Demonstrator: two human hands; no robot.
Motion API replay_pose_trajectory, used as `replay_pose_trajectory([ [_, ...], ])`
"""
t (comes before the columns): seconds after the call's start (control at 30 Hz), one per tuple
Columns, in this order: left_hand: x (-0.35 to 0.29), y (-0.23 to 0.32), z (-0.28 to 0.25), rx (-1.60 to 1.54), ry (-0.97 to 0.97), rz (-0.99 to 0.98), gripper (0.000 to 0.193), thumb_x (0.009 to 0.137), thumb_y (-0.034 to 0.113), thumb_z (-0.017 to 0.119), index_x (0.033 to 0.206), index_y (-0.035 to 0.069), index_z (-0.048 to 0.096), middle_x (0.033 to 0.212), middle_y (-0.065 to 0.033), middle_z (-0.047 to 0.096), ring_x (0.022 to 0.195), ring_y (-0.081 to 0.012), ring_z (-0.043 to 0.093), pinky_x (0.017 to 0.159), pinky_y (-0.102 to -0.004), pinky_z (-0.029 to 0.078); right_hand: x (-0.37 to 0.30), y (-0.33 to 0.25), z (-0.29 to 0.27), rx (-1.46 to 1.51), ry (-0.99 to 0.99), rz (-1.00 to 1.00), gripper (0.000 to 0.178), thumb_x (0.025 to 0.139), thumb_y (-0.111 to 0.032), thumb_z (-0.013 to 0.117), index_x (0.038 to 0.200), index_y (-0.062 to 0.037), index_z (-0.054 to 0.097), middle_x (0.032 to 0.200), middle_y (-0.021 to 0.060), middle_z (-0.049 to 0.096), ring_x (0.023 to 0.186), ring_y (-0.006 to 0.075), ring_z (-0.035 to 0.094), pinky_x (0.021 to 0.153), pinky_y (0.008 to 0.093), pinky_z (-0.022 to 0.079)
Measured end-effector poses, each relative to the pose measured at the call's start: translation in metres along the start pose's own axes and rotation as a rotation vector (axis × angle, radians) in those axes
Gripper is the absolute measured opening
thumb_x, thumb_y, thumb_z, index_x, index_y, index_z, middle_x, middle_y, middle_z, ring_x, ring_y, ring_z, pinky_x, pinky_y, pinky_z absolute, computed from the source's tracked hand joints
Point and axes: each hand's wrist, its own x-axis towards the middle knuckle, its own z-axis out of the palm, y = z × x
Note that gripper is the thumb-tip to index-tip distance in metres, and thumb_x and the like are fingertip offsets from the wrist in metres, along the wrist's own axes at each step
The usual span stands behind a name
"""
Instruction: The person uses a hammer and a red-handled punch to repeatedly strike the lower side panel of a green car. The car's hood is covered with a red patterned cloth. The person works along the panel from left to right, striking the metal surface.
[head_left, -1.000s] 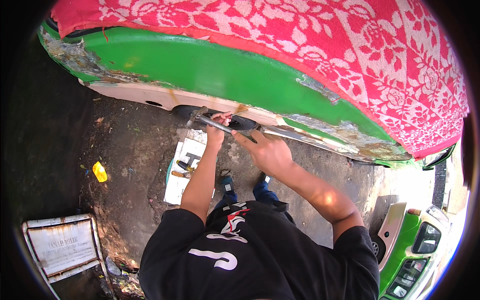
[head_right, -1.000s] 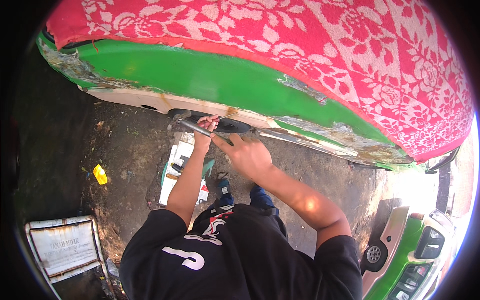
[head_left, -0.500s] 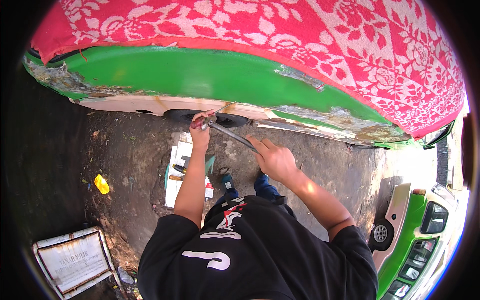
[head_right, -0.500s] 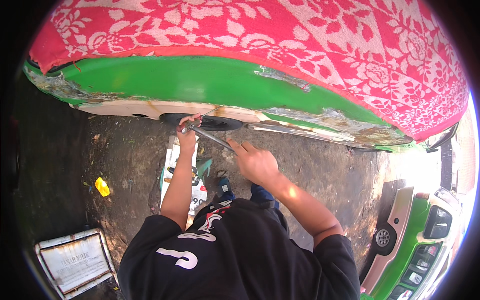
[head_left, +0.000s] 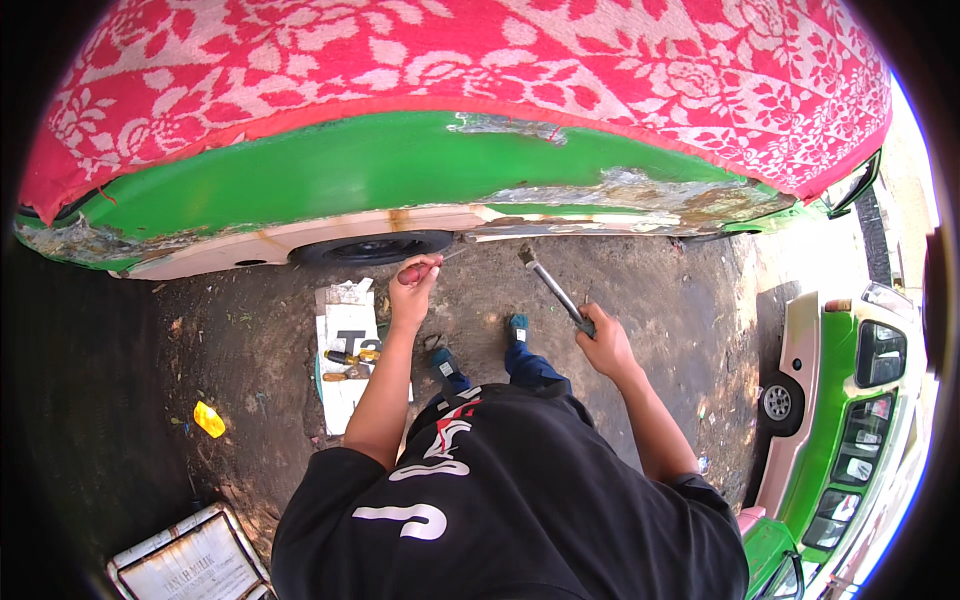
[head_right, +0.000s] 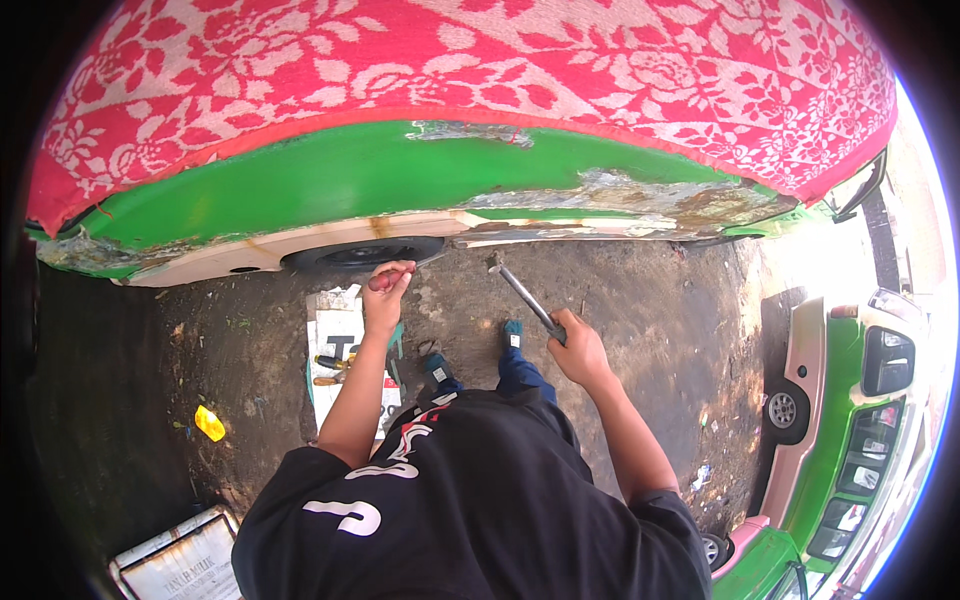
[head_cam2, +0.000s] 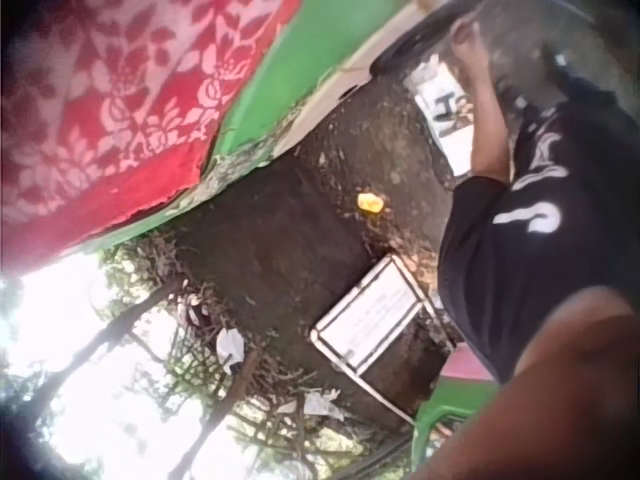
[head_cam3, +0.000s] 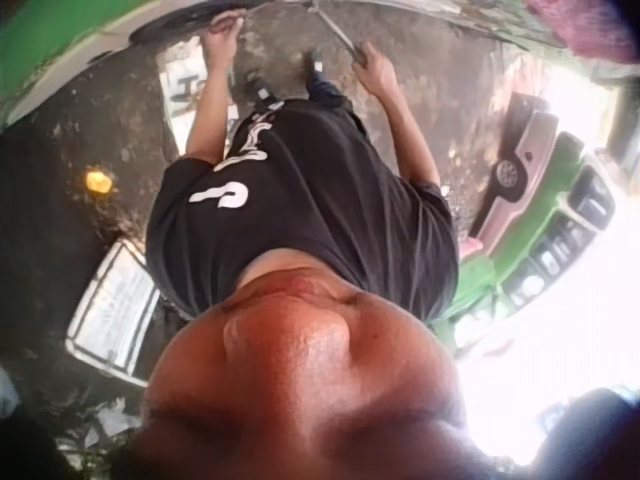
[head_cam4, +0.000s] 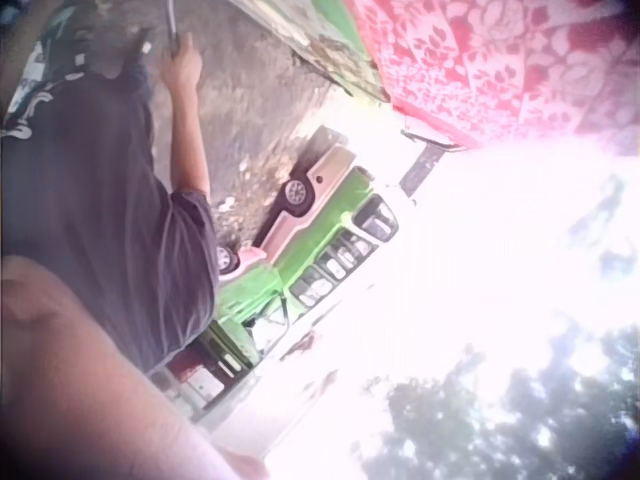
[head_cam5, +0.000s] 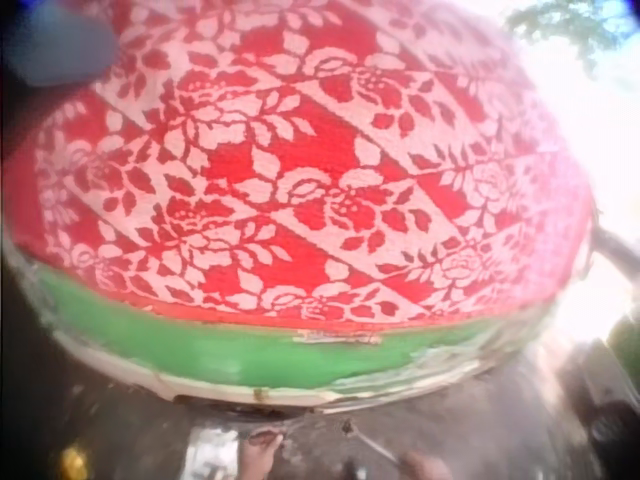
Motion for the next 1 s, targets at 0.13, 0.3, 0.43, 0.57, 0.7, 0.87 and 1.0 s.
replay_pose_trajectory([
  [0.13,0.005,-0.002,0.04,0.014,-0.062,0.037,0.015,0.089,-0.008,0.061,0.101,0.0,0.058,0.108,-0.0126,0.065,0.106,-0.0202,0.062,0.096,-0.0326,0.049,-0.013,0.05,-0.003,0.194,0.055,0.085,0.03,0.08,-0.008,0.061,0.108,-0.0012,0.056,0.069,0.0104,0.061,0.057,0.0186,0.063,0.055,0.034,0.048],
  [0.3,0.006,-0.011,0.09,0.144,-0.117,0.049,0.014,0.086,-0.007,0.063,0.097,0.001,0.058,0.111,-0.0138,0.065,0.106,-0.0209,0.062,0.096,-0.0338,0.048,-0.015,0.103,-0.019,0.319,0.146,0.162,0.03,0.08,-0.006,0.063,0.108,-0.0013,0.056,0.067,0.0064,0.059,0.052,0.0141,0.059,0.05,0.031,0.045],
  [0.43,0.01,-0.027,0.137,0.28,-0.118,0.109,0.013,0.087,-0.006,0.063,0.095,0.003,0.056,0.119,-0.0163,0.064,0.105,-0.0195,0.062,0.091,-0.032,0.05,-0.019,0.139,-0.059,0.394,0.153,0.218,0.028,0.08,-0.004,0.063,0.107,-0.0012,0.056,0.069,0.0068,0.059,0.052,0.013,0.058,0.05,0.0305,0.045],
  [0.57,0.007,-0.043,0.19,0.211,-0.102,-0.086,0.013,0.088,-0.006,0.062,0.092,0.003,0.054,0.117,-0.0153,0.065,0.1,-0.0167,0.062,0.079,-0.0275,0.053,-0.024,0.191,-0.089,0.47,0.147,0.269,0.034,0.078,-0.009,0.063,0.111,-0.0032,0.058,0.071,0.0118,0.062,0.058,0.0209,0.064,0.058,0.0353,0.049],
  [0.7,0.011,-0.064,0.227,0.263,-0.105,-0.106,0.015,0.087,-0.005,0.064,0.09,0.005,0.053,0.113,-0.0128,0.066,0.089,-0.0139,0.063,0.07,-0.0255,0.052,-0.022,0.235,-0.112,0.457,0.093,0.284,0.034,0.077,-0.01,0.063,0.11,-0.0035,0.059,0.074,0.0152,0.063,0.064,0.0268,0.065,0.062,0.0374,0.049],
  [0.87,0.009,-0.079,0.257,0.486,-0.043,-0.133,0.015,0.079,-0.002,0.074,0.086,0.002,0.061,0.1,-0.0049,0.065,0.087,-0.0104,0.06,0.075,-0.0257,0.05,-0.014,0.285,-0.131,0.376,0.049,0.218,0.037,0.076,-0.013,0.062,0.111,-0.0042,0.06,0.077,0.0197,0.063,0.074,0.035,0.065,0.069,0.0403,0.049],
  [1.0,0.014,-0.088,0.276,0.712,-0.215,0.196,0.02,0.075,0.002,0.079,0.084,0.003,0.061,0.092,-0.0033,0.06,0.086,-0.0172,0.058,0.081,-0.0301,0.047,-0.002,0.293,-0.145,0.377,0.001,0.198,0.037,0.076,-0.013,0.062,0.111,-0.0048,0.06,0.077,0.0197,0.063,0.075,0.0346,0.065,0.071,0.0404,0.049],
])
